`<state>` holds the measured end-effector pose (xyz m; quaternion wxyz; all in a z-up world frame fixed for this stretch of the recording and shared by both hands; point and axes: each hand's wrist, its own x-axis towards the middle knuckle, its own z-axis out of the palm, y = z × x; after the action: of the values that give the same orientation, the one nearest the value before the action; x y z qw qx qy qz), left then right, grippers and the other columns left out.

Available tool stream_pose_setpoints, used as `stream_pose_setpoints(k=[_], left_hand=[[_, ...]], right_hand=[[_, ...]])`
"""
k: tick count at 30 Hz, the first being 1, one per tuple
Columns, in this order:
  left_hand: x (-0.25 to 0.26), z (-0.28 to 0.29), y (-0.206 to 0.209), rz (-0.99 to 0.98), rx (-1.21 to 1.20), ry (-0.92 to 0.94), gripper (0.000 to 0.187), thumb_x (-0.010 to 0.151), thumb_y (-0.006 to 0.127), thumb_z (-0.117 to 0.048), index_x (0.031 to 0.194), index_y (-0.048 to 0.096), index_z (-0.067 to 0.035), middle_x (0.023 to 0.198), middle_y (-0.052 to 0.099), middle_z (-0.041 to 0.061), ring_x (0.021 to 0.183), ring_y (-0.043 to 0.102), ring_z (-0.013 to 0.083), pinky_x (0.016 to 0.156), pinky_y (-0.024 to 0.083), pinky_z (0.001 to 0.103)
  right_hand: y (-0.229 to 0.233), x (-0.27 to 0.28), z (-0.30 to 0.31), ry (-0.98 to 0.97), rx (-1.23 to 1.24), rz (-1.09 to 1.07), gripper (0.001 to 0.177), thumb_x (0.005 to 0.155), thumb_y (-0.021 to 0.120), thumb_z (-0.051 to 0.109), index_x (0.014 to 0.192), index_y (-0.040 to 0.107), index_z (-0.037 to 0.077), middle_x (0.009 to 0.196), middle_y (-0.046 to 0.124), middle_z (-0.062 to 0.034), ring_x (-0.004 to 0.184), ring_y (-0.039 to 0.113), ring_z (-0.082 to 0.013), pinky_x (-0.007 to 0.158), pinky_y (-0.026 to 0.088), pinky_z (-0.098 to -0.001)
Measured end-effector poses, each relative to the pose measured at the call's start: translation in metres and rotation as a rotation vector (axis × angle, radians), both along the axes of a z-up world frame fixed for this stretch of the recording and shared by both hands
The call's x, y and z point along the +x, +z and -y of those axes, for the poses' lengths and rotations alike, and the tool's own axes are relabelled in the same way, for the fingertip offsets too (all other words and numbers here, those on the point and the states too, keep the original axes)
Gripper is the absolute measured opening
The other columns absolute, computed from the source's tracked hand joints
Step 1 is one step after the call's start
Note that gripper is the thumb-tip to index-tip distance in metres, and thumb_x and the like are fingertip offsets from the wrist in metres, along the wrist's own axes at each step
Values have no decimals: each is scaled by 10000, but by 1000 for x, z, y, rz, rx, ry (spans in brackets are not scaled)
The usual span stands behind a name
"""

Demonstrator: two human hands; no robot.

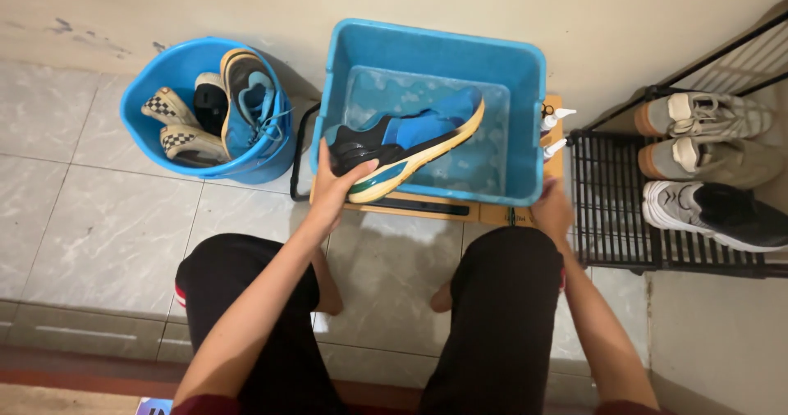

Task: Hand-washing a blue and black sneaker using a brush and soapy water in a plastic basin.

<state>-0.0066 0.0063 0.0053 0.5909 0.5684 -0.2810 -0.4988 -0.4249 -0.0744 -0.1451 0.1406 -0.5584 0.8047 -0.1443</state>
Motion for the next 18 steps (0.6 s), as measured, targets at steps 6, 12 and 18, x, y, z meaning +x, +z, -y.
stream_pose_setpoints(k=[6,12,18], left_hand=[[5,-4,-23,26,-20,-13,1045,682,970,-224,1548,385,-206,1508,419,265,1447,380,378,1197,295,485],[5,-8,-31,27,-28,-31,954,684,972,-225,1483,451,-254,1456,489,219,1401,429,334,1181,317,477],[6,-8,-18,50,33,-86,1005,681,977,-291,1507,407,-261,1442,472,305,1388,444,455,1166,332,542]], right_hand=[[142,94,-51,137,326,-60,386,1031,405,184,1326,580,7,1240,685,-304,1228,618,-495,1037,460,-618],[-24,12,-15,271,494,-84,463,1027,395,310,1453,428,131,1262,685,-303,1215,647,-474,966,497,-602],[-18,-131,-62,353,494,-29,477,1042,493,358,1442,572,110,1098,764,-252,1061,753,-395,842,590,-524]])
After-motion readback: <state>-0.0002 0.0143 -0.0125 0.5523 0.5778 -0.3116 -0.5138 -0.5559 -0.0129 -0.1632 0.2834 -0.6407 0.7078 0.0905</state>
